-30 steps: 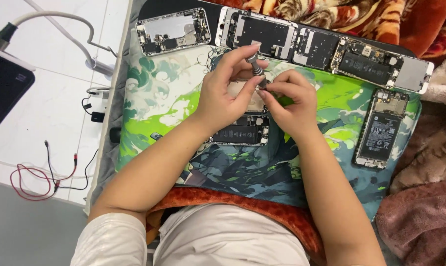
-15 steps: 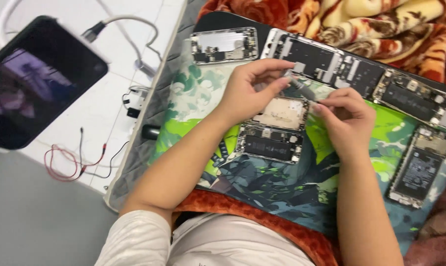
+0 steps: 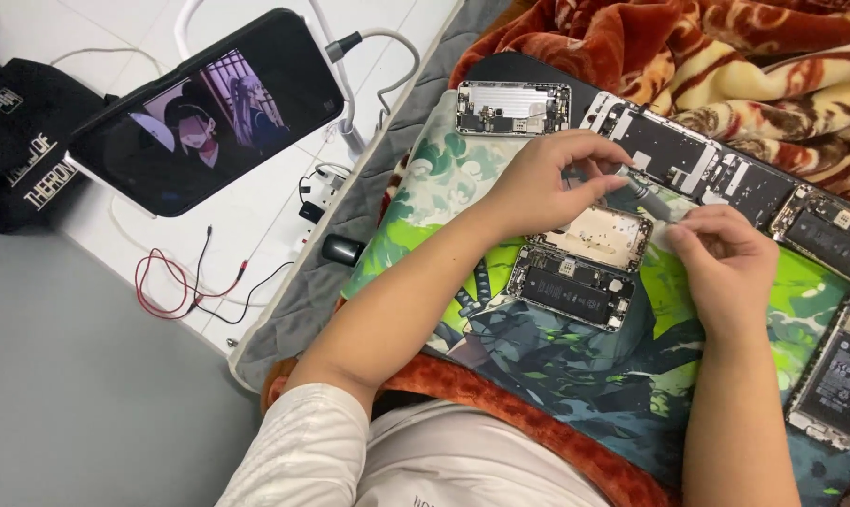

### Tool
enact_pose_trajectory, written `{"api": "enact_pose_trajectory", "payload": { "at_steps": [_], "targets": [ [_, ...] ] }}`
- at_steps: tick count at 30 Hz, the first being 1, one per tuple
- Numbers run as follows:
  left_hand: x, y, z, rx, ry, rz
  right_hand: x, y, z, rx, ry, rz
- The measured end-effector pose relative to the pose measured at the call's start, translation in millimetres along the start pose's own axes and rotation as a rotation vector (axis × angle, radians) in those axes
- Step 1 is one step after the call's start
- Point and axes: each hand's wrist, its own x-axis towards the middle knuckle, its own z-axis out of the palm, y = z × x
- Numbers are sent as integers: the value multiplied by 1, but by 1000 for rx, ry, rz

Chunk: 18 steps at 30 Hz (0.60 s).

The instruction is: Disassembling and assembling internal components of a mobile phone using a precision screwdriver and manual manipulation.

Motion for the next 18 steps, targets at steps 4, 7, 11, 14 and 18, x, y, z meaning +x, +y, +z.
{"api": "enact_pose_trajectory", "payload": {
  "at_steps": [4, 7, 11, 14, 18],
  "targets": [
    [0, 4, -3, 9, 4, 17, 2, -1, 2, 8, 10, 20],
    [1, 8, -3, 1, 1, 21, 3, 12, -4, -11, 13, 8],
    [-1, 11, -2, -25, 19, 21, 1, 16, -6, 134, -79, -15],
    [-1, 10, -3, -25, 24, 18, 2, 20, -8, 178, -97, -39],
    [-1, 11, -3, -30, 20, 22, 3, 27, -10, 248, -114, -52]
  ]
}}
